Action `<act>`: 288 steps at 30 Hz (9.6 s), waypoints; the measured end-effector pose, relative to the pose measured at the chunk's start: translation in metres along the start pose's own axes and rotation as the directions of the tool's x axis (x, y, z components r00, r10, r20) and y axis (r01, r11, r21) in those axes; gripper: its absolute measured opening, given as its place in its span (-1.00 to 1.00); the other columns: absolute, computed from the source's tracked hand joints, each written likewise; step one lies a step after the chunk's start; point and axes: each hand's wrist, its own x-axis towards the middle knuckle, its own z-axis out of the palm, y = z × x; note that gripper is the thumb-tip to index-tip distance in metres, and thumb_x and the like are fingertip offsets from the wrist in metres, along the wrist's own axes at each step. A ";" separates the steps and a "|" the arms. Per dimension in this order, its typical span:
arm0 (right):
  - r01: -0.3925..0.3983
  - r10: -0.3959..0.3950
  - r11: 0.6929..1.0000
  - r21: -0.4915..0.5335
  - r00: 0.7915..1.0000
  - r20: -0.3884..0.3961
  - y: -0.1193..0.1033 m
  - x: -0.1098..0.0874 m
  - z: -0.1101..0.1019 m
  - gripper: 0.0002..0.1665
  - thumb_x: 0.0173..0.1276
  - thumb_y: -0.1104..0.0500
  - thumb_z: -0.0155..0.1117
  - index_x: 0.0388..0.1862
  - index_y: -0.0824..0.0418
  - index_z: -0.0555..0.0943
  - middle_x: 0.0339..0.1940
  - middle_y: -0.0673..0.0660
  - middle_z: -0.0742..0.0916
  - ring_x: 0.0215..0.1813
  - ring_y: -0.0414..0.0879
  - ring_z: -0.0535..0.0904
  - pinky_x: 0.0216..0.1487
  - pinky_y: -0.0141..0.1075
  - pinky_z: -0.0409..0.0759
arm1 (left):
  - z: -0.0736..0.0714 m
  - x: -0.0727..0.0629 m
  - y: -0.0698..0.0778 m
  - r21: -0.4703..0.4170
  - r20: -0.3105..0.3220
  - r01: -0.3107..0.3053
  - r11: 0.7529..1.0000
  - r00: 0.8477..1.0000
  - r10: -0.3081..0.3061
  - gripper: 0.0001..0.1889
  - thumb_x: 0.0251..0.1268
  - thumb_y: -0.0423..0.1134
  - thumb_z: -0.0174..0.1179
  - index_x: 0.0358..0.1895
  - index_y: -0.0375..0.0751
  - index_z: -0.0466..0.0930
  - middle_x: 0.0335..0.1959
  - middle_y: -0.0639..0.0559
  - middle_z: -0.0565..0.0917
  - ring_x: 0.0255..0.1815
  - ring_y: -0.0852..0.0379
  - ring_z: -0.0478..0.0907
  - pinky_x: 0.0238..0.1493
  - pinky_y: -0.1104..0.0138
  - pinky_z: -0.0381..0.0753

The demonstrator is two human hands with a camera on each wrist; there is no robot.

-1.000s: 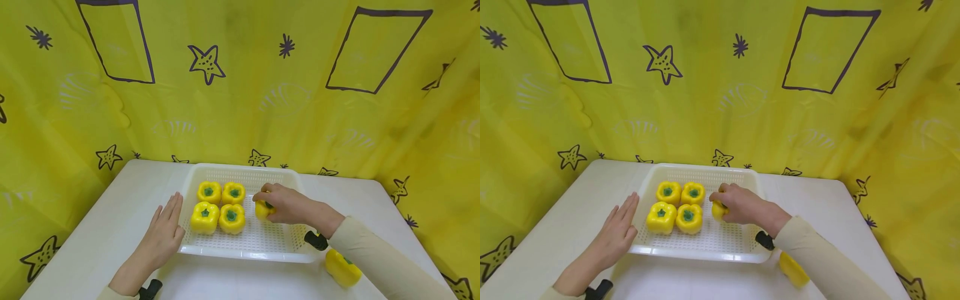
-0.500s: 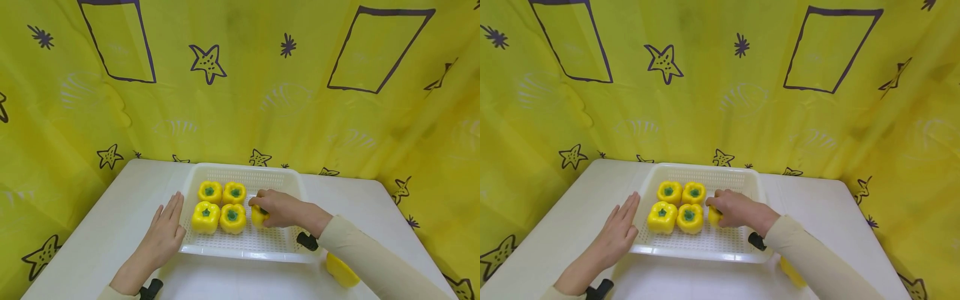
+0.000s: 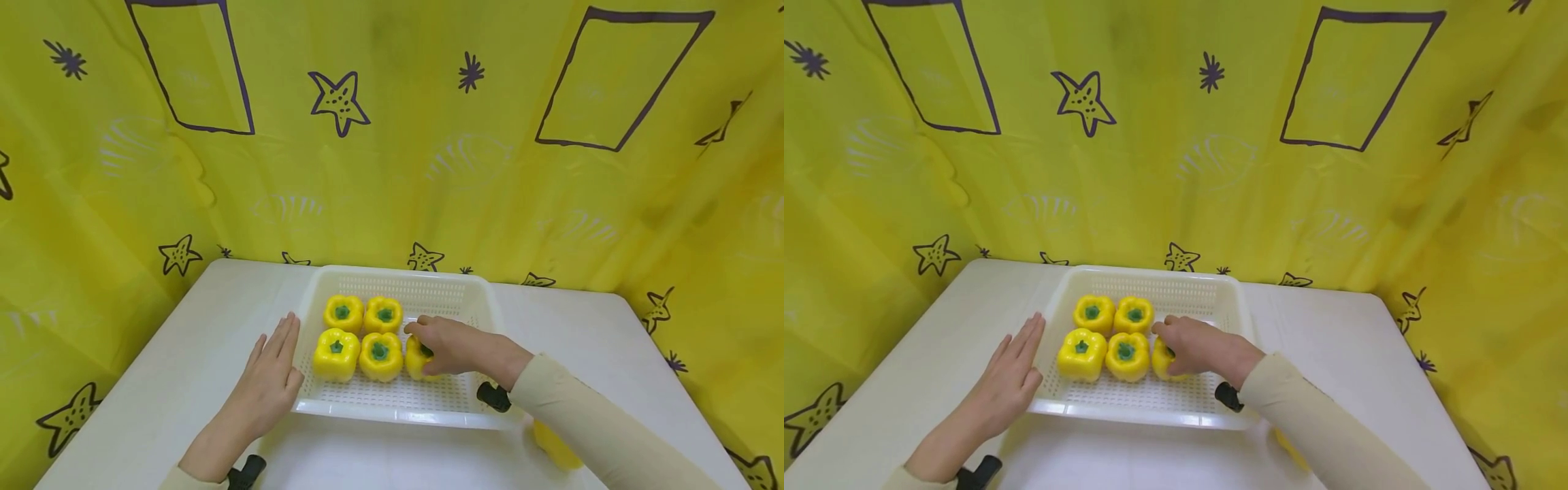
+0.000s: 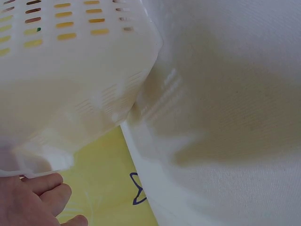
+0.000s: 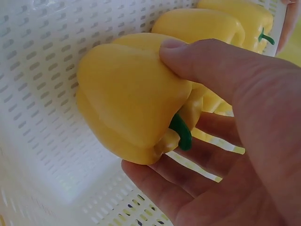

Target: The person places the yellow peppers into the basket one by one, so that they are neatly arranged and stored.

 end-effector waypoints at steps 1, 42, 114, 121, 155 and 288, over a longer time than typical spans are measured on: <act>-0.004 0.004 1.000 0.006 1.000 0.003 0.000 0.000 0.000 -0.22 0.18 0.15 0.46 0.37 0.23 0.42 0.10 0.09 0.62 0.02 -0.10 0.56 0.23 -0.19 0.59 | 0.000 0.000 0.000 0.001 0.002 0.001 1.000 1.000 -0.001 -0.26 0.34 -0.30 -0.10 0.58 -0.35 -0.10 0.63 -0.22 -0.02 0.63 -0.23 -0.05 0.55 -0.21 -0.07; -0.024 0.050 0.992 0.120 0.974 -0.222 0.040 -0.065 -0.045 -0.27 0.36 -0.06 0.27 0.43 0.18 0.37 0.41 0.19 0.48 0.31 0.10 0.51 0.29 0.05 0.54 | 0.000 0.000 0.001 0.003 0.002 -0.012 1.000 1.000 0.012 -0.26 0.33 -0.32 -0.11 0.57 -0.39 -0.09 0.62 -0.26 -0.01 0.62 -0.25 -0.05 0.54 -0.23 -0.07; -0.107 0.124 0.913 0.393 0.992 -0.018 0.096 -0.111 0.020 -0.25 0.14 -0.21 0.46 0.25 0.07 0.53 0.10 0.03 0.65 0.01 -0.01 0.47 0.19 0.15 0.52 | 0.000 0.000 0.001 0.010 0.006 -0.002 1.000 1.000 0.002 -0.25 0.33 -0.33 -0.12 0.57 -0.39 -0.11 0.62 -0.26 -0.02 0.63 -0.25 -0.07 0.54 -0.23 -0.08; -0.143 0.163 0.925 0.351 0.986 -0.030 0.096 -0.112 0.019 -0.20 0.12 -0.13 0.51 0.30 0.13 0.50 0.15 0.11 0.61 0.01 -0.02 0.47 0.18 0.09 0.54 | 0.000 0.000 0.001 0.010 0.012 -0.002 1.000 1.000 0.002 -0.25 0.32 -0.32 -0.11 0.57 -0.39 -0.10 0.62 -0.26 -0.03 0.63 -0.25 -0.07 0.54 -0.23 -0.08; -0.130 0.159 0.969 0.210 0.979 -0.126 0.102 -0.119 0.007 -0.50 0.11 0.20 0.48 0.09 0.13 0.67 0.01 0.12 0.64 -0.11 -0.09 0.53 -0.07 -0.17 0.65 | -0.001 0.001 0.002 0.031 -0.012 -0.018 0.999 1.000 0.019 -0.25 0.32 -0.32 -0.10 0.57 -0.40 -0.08 0.62 -0.26 0.00 0.62 -0.23 -0.04 0.54 -0.23 -0.07; 0.084 -0.065 0.993 0.083 0.974 -0.216 0.037 0.013 -0.025 -0.51 0.24 0.25 0.37 0.19 0.21 0.62 0.11 0.23 0.60 0.02 0.02 0.56 0.14 -0.09 0.60 | 0.002 0.001 -0.003 0.001 -0.014 -0.021 1.000 1.000 0.021 -0.26 0.33 -0.33 -0.10 0.57 -0.37 -0.08 0.62 -0.24 0.00 0.63 -0.22 -0.05 0.54 -0.22 -0.08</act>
